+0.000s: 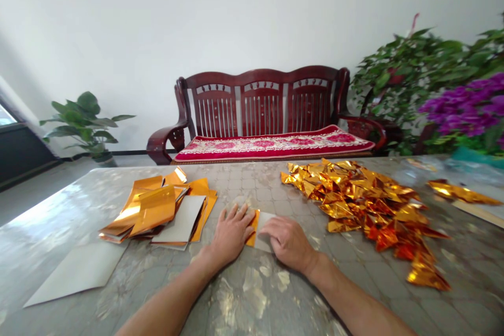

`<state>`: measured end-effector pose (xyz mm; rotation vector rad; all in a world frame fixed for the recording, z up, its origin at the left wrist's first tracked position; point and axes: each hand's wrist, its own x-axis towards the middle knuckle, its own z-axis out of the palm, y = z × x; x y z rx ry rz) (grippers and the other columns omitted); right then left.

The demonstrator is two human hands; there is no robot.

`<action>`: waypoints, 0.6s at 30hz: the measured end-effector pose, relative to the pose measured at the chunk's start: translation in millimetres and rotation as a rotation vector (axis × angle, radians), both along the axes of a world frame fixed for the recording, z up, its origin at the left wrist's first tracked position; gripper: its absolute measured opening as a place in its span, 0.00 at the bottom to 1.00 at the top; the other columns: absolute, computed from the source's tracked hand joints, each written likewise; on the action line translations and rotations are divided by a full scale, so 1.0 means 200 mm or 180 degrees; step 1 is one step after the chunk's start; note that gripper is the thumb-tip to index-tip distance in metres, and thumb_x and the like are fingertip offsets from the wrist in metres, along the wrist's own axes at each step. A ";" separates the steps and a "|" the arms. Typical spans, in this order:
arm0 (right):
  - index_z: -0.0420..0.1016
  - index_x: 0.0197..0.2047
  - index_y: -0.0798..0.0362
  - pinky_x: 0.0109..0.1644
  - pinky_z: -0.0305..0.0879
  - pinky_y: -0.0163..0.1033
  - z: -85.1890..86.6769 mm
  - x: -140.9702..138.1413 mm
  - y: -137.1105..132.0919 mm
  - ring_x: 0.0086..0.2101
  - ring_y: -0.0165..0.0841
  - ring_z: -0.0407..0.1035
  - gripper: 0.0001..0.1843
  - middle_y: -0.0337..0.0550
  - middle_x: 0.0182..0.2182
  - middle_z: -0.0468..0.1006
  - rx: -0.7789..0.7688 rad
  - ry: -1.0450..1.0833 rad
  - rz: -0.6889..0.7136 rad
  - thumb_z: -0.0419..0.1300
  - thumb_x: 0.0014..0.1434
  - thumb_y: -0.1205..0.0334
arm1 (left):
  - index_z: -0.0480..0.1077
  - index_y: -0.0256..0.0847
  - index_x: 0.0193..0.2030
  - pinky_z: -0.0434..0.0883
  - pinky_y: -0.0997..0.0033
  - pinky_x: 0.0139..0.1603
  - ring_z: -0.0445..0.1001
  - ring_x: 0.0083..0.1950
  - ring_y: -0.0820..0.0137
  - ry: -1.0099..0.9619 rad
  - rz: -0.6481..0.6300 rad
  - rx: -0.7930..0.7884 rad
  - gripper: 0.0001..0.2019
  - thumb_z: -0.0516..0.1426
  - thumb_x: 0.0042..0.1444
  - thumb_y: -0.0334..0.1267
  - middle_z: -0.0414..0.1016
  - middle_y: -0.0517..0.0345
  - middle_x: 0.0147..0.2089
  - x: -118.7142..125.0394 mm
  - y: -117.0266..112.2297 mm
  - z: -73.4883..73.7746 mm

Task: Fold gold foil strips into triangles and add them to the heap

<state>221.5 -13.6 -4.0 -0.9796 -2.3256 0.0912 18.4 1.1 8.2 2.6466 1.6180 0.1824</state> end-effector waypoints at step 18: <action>0.78 0.46 0.49 0.48 0.58 0.37 0.04 0.02 0.05 0.42 0.34 0.63 0.16 0.43 0.38 0.73 -0.0232 -0.0719 -0.0552 0.51 0.66 0.73 | 0.57 0.56 0.69 0.50 0.40 0.69 0.51 0.74 0.58 -0.0199 -0.0399 0.0006 0.22 0.44 0.70 0.41 0.55 0.53 0.73 -0.06 0.09 -0.05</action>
